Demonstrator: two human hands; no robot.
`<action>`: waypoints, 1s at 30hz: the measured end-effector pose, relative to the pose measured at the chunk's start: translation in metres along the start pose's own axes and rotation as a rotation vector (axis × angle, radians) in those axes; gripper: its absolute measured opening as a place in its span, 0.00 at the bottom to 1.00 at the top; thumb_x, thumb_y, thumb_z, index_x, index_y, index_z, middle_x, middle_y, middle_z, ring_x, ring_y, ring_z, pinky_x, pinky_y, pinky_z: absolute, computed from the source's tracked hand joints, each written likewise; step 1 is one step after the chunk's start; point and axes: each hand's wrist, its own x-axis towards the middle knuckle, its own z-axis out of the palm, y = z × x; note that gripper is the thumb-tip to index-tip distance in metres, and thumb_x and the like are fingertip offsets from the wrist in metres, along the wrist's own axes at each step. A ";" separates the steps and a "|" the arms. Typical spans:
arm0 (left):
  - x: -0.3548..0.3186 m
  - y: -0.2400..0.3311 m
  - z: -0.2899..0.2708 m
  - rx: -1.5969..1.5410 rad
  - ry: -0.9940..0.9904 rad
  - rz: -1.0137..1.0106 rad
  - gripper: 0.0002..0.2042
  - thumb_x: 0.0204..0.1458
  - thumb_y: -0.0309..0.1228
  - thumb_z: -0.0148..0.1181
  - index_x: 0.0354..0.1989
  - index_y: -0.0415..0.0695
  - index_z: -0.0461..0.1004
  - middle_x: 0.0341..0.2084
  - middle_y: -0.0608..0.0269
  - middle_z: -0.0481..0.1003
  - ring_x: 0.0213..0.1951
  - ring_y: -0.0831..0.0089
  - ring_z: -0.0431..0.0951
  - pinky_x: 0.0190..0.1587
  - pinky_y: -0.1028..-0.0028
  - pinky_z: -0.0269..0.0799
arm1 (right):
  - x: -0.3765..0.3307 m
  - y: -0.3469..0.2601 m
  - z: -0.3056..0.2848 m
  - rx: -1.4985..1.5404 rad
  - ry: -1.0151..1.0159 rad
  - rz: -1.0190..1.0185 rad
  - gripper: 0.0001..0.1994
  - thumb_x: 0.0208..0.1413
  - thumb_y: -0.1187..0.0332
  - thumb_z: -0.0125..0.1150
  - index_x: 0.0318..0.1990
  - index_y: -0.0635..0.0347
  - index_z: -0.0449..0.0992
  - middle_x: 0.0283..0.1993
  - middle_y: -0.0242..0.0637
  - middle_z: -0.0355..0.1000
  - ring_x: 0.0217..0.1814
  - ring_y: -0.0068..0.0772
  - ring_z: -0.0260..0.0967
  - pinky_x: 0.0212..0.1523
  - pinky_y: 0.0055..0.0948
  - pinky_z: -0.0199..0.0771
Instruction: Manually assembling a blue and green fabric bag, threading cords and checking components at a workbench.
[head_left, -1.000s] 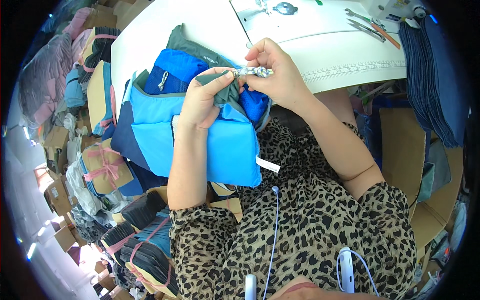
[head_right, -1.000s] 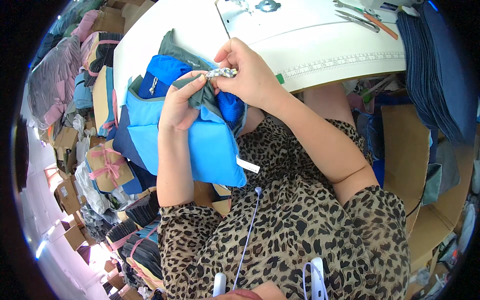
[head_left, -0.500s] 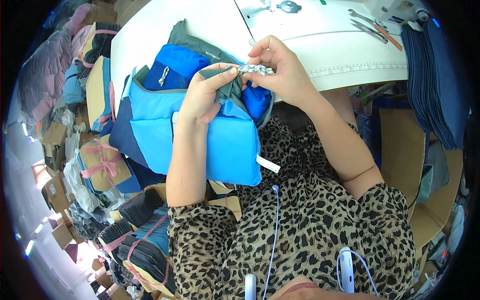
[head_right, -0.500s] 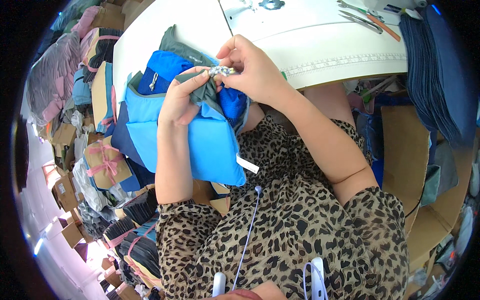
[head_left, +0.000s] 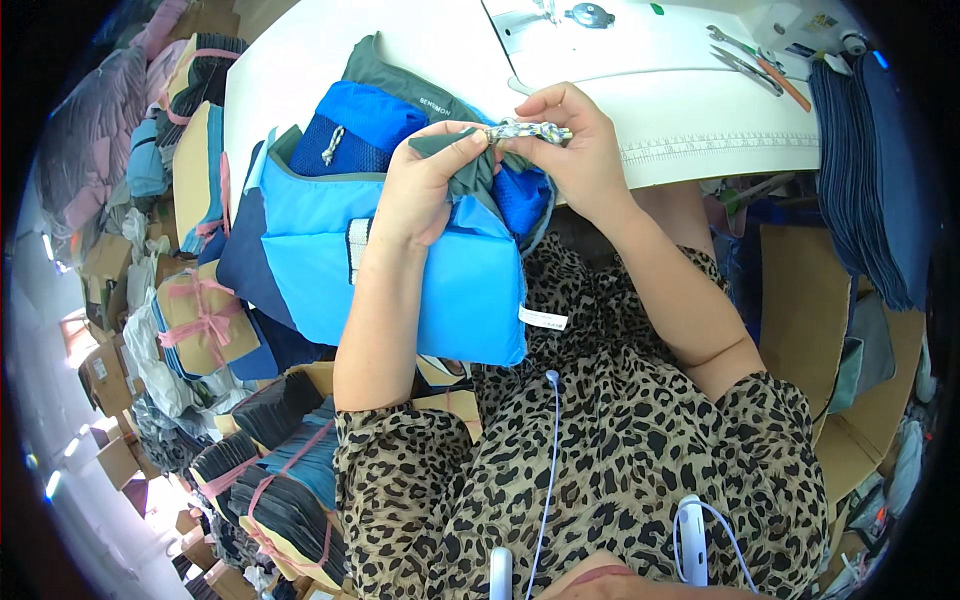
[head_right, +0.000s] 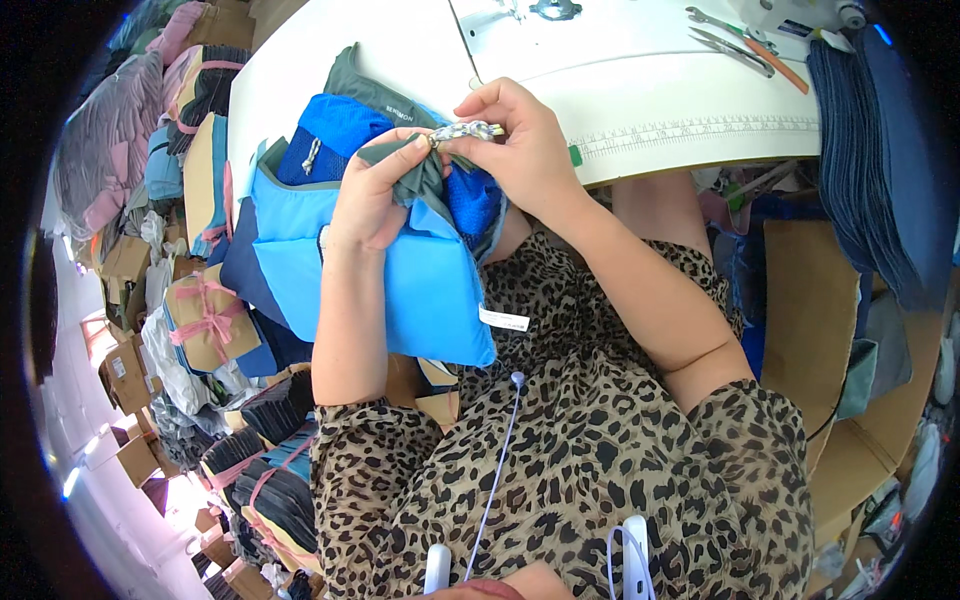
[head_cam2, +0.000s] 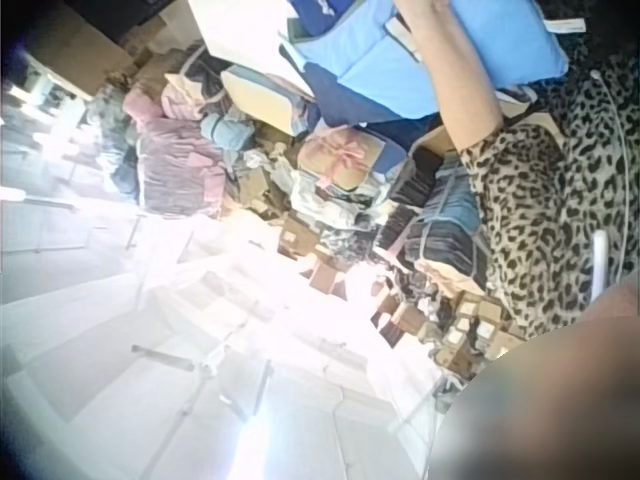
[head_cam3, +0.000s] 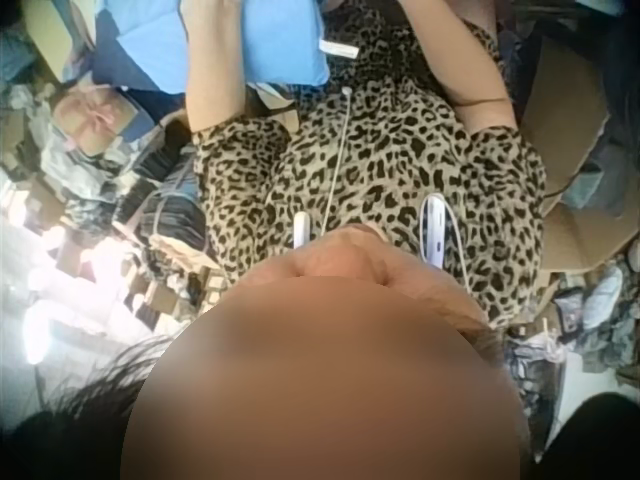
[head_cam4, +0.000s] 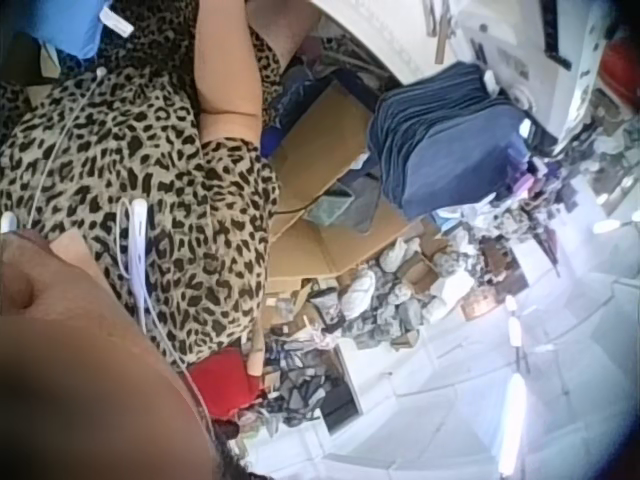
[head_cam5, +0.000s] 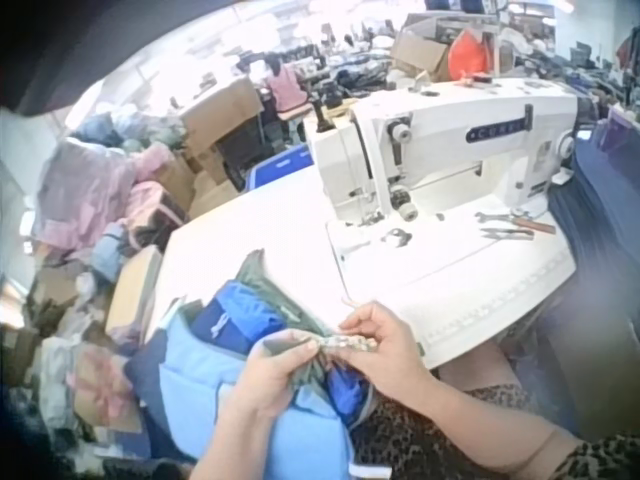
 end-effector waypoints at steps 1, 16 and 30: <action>0.000 0.001 0.001 0.018 0.007 0.013 0.08 0.52 0.26 0.56 0.38 0.34 0.72 0.30 0.56 0.75 0.32 0.71 0.76 0.37 0.75 0.71 | 0.001 0.000 -0.002 -0.001 -0.001 -0.002 0.11 0.46 0.78 0.63 0.36 0.62 0.68 0.31 0.36 0.75 0.34 0.20 0.71 0.33 0.17 0.70; -0.011 0.014 0.015 0.179 0.086 0.069 0.08 0.47 0.24 0.61 0.36 0.35 0.75 0.29 0.64 0.76 0.33 0.81 0.74 0.36 0.82 0.68 | 0.002 -0.007 -0.013 0.095 -0.195 0.070 0.13 0.47 0.77 0.62 0.42 0.61 0.72 0.34 0.30 0.72 0.35 0.16 0.68 0.38 0.17 0.69; -0.018 0.013 0.016 0.394 0.104 0.223 0.15 0.42 0.18 0.63 0.42 0.39 0.74 0.33 0.62 0.75 0.33 0.81 0.74 0.37 0.82 0.71 | 0.001 -0.011 -0.020 -0.124 -0.317 -0.132 0.16 0.44 0.80 0.58 0.42 0.55 0.78 0.34 0.31 0.72 0.39 0.26 0.67 0.42 0.24 0.67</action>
